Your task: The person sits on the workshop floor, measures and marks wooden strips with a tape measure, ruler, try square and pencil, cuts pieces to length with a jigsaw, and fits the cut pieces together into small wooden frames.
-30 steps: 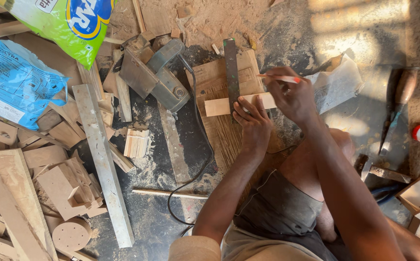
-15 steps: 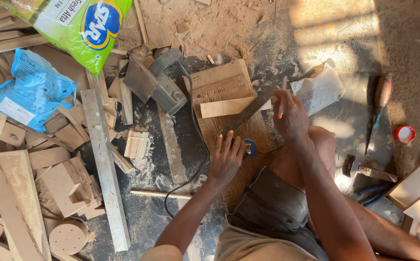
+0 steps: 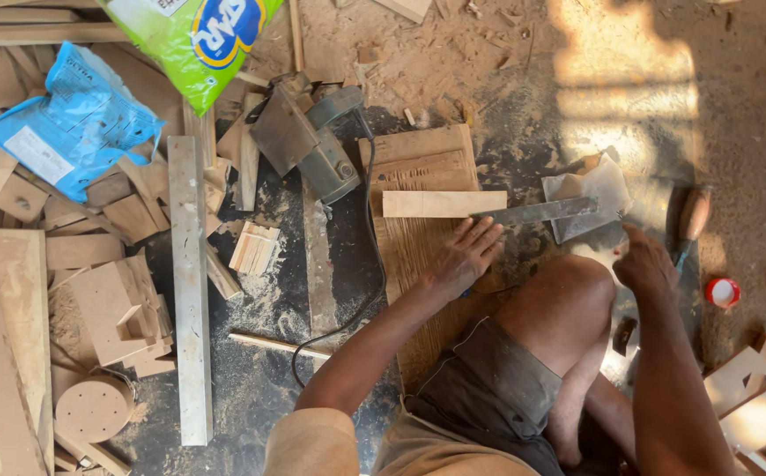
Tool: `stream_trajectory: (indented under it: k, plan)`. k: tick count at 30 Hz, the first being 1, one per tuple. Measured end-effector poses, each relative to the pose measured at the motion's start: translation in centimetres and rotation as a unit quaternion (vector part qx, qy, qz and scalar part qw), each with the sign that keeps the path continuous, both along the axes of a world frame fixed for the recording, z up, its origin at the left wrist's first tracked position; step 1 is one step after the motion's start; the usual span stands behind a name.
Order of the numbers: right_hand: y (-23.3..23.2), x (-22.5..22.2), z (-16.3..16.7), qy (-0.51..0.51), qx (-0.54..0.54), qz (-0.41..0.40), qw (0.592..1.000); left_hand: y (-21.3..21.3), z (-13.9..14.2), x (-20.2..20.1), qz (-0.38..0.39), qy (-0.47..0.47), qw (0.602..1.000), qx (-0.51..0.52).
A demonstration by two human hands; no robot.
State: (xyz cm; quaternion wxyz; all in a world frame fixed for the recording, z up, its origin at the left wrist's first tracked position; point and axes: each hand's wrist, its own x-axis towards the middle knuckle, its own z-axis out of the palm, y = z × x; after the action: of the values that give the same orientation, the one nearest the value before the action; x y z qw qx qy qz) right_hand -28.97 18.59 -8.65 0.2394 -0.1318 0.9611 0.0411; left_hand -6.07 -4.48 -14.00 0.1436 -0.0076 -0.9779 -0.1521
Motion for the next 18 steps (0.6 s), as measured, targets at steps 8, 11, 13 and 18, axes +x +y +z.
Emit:
stream_trajectory:
  k: [8, 11, 13, 18]
  plan:
    - [5.2, 2.8, 0.3, 0.073, -0.247, -0.025, 0.966, -21.1, 5.2, -1.3, 0.369, -0.044, 0.925, -0.079]
    - [6.4, 5.2, 0.8, 0.033, -0.414, -0.078, 0.906, -26.3, 7.5, -2.0, 0.324, -0.200, 0.925, -0.018]
    - [7.2, 7.0, 1.6, 0.009, -0.473, -0.131, 0.871, -27.1, 8.1, -1.0, 0.296, -0.223, 0.929, 0.001]
    - [6.7, 11.6, 4.3, 0.133, -0.529, -0.077, 0.834, -25.8, 7.1, 1.5, 0.253, -0.072, 0.959, -0.102]
